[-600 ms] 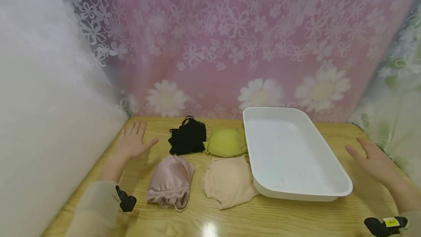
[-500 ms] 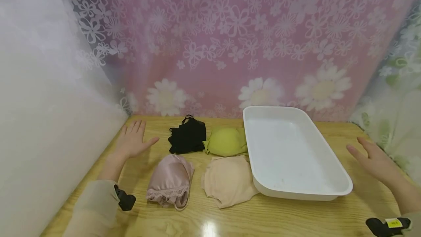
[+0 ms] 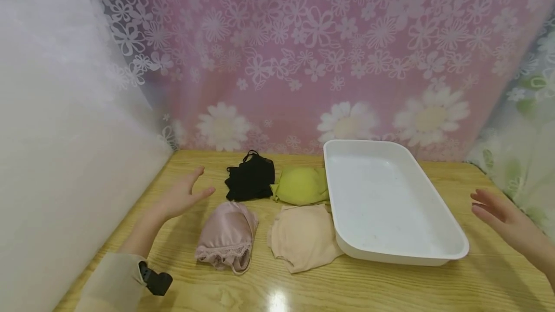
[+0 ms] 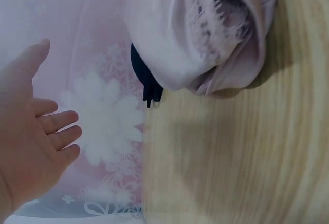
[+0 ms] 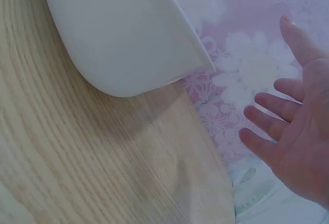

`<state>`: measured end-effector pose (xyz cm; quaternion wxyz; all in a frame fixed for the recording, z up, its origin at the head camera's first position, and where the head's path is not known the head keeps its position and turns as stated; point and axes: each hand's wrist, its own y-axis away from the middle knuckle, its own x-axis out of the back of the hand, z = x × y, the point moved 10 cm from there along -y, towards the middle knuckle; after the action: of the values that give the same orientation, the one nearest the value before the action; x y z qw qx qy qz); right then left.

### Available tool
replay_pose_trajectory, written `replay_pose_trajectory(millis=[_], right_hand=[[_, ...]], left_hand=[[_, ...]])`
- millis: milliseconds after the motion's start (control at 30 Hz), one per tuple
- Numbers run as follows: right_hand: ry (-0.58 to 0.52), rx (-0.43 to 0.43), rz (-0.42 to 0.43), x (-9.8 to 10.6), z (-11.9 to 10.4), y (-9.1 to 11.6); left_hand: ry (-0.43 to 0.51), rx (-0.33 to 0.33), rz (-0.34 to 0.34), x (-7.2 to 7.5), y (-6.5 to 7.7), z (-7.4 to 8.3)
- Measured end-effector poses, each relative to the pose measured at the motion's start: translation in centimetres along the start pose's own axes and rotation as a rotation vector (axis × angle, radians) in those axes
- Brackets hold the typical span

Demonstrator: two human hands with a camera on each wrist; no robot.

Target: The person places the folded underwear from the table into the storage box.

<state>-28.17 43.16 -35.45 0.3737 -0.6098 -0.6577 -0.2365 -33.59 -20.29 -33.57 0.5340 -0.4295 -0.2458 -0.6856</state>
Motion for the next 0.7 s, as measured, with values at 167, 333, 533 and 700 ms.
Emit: replay_pose_trajectory(millis=[167, 333, 533, 700], right_hand=[[-0.038, 0.040, -0.043, -0.6, -0.3, 0.9], [-0.026, 0.061, -0.103, -2.7, -0.9, 1.7], [-0.142, 0.149, -0.144, -4.8, -1.6, 3.2], [-0.112, 0.135, -0.170, -6.0, -1.7, 3.4]], left_hand=[[0.111, 0.027, -0.035, -1.2, 1.3, 0.3], [0.194, 0.109, -0.058, -2.5, 2.5, -0.6], [0.337, 0.191, -0.104, -4.6, 3.9, -1.5], [0.366, 0.233, -0.152, -6.0, 4.7, -1.7]])
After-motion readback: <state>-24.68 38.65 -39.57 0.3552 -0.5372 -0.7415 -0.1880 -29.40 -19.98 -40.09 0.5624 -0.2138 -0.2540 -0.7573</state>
